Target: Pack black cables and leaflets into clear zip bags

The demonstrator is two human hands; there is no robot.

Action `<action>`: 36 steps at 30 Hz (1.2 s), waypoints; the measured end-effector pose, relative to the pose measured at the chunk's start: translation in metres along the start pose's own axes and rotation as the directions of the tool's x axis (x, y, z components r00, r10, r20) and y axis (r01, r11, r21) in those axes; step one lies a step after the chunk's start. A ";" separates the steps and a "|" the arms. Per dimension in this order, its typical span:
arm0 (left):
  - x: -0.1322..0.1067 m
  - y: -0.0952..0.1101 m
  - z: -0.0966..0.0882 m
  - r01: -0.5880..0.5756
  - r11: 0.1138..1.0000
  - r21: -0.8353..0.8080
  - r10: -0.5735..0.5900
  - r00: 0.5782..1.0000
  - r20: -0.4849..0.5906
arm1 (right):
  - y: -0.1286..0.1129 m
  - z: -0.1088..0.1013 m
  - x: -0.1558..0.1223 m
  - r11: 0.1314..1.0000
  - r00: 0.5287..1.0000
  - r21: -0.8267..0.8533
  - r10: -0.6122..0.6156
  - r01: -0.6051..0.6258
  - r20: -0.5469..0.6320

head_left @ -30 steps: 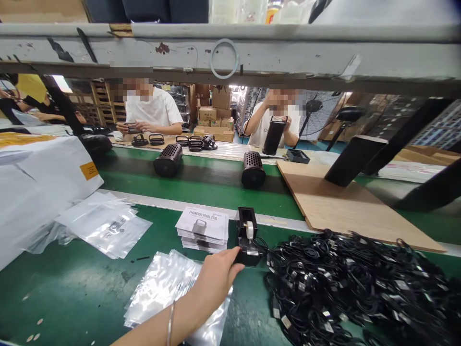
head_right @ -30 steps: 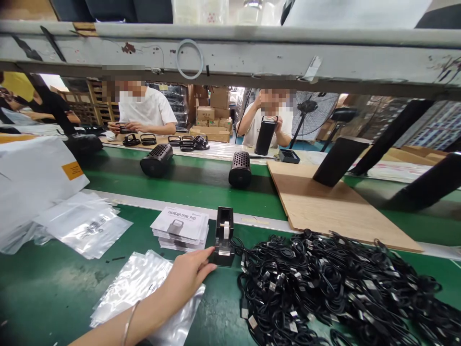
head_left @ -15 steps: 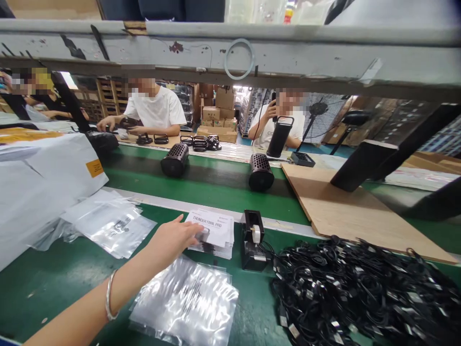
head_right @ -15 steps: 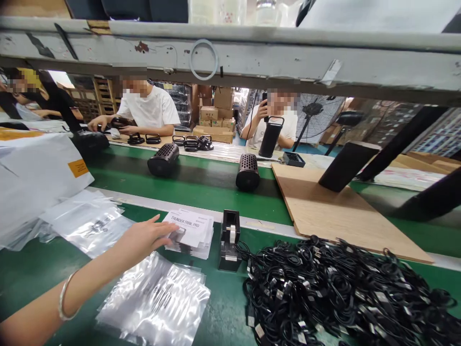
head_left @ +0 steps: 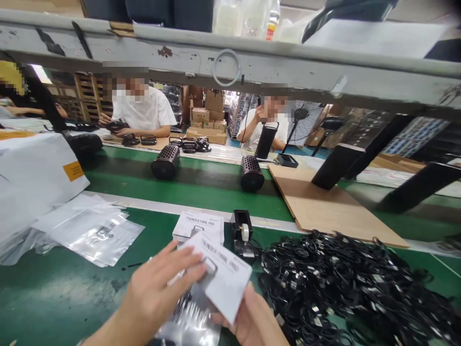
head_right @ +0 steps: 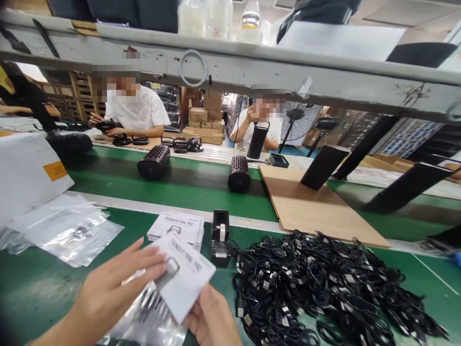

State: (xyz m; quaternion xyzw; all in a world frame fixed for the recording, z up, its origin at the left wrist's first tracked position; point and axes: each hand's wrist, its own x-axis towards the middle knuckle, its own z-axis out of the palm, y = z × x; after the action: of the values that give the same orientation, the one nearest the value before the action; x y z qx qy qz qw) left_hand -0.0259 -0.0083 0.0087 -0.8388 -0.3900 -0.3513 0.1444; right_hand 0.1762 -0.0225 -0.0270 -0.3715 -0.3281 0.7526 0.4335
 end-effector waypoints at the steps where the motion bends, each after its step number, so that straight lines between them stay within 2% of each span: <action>1: -0.006 0.011 0.002 0.011 0.999 -0.036 -0.011 1.000 0.000 | -0.004 -0.001 0.002 0.997 1.000 0.071 0.029 -0.028 -0.009; 3: -0.016 0.030 0.007 0.143 0.988 -0.060 -0.142 0.990 0.015 | -0.009 -0.007 0.000 0.994 0.997 0.109 0.036 -0.028 -0.070; 4: -0.020 0.038 0.011 0.244 0.967 -0.070 -0.242 0.970 0.037 | -0.011 -0.012 -0.002 0.993 0.992 0.121 0.025 -0.010 -0.126; 5: -0.023 0.044 0.015 0.374 0.923 -0.087 -0.368 0.926 0.083 | -0.013 -0.016 -0.006 0.987 0.981 0.157 0.013 0.017 -0.192; 7: -0.028 0.053 0.027 0.607 0.785 -0.124 -0.570 0.786 0.240 | -0.016 -0.025 -0.012 0.955 0.953 0.283 0.004 0.086 -0.303; 8: -0.031 0.058 0.033 0.687 0.716 -0.127 -0.622 0.710 0.329 | -0.016 -0.027 -0.015 0.931 0.945 0.347 0.010 0.110 -0.327; 9: -0.033 0.061 0.040 0.725 0.680 -0.113 -0.638 0.660 0.396 | -0.016 -0.029 -0.017 0.909 0.942 0.399 0.017 0.125 -0.335; 10: -0.035 0.065 0.046 0.728 0.681 -0.079 -0.634 0.640 0.434 | -0.015 -0.030 -0.019 0.893 0.943 0.432 0.024 0.129 -0.331; 14: -0.034 0.068 0.056 0.671 0.736 0.089 -0.612 0.605 0.509 | -0.011 -0.030 -0.025 0.899 0.949 0.434 0.079 0.065 -0.306; 17: -0.027 0.063 0.051 0.697 0.714 0.065 -0.599 0.561 0.571 | -0.008 -0.033 -0.029 0.907 0.948 0.420 0.103 0.034 -0.301; 22: -0.018 0.056 0.047 0.742 0.666 0.077 -0.626 0.500 0.598 | -0.004 -0.038 -0.029 0.865 0.938 0.496 0.108 0.075 -0.330; 27: -0.011 0.052 0.047 0.756 0.650 0.076 -0.599 0.448 0.664 | 0.000 -0.040 -0.030 0.890 0.937 0.448 0.076 0.090 -0.341; 29: -0.011 0.051 0.045 0.760 0.648 0.048 -0.587 0.458 0.668 | 0.002 -0.041 -0.032 0.924 0.940 0.377 0.067 0.069 -0.336; 32: -0.013 0.053 0.041 0.750 0.662 0.020 -0.578 0.492 0.651 | 0.008 -0.045 -0.036 0.984 0.923 0.179 0.053 0.018 -0.381; 36: -0.019 0.059 0.041 0.736 0.677 0.012 -0.591 0.535 0.604 | 0.022 -0.053 -0.040 0.984 0.877 -0.159 -0.143 0.077 -0.459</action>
State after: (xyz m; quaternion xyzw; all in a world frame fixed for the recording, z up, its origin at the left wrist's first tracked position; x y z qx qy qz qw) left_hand 0.0292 -0.0364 -0.0320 -0.6994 -0.6584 -0.1612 -0.2268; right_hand 0.2254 -0.0582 -0.0608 -0.5515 -0.2850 0.5906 0.5156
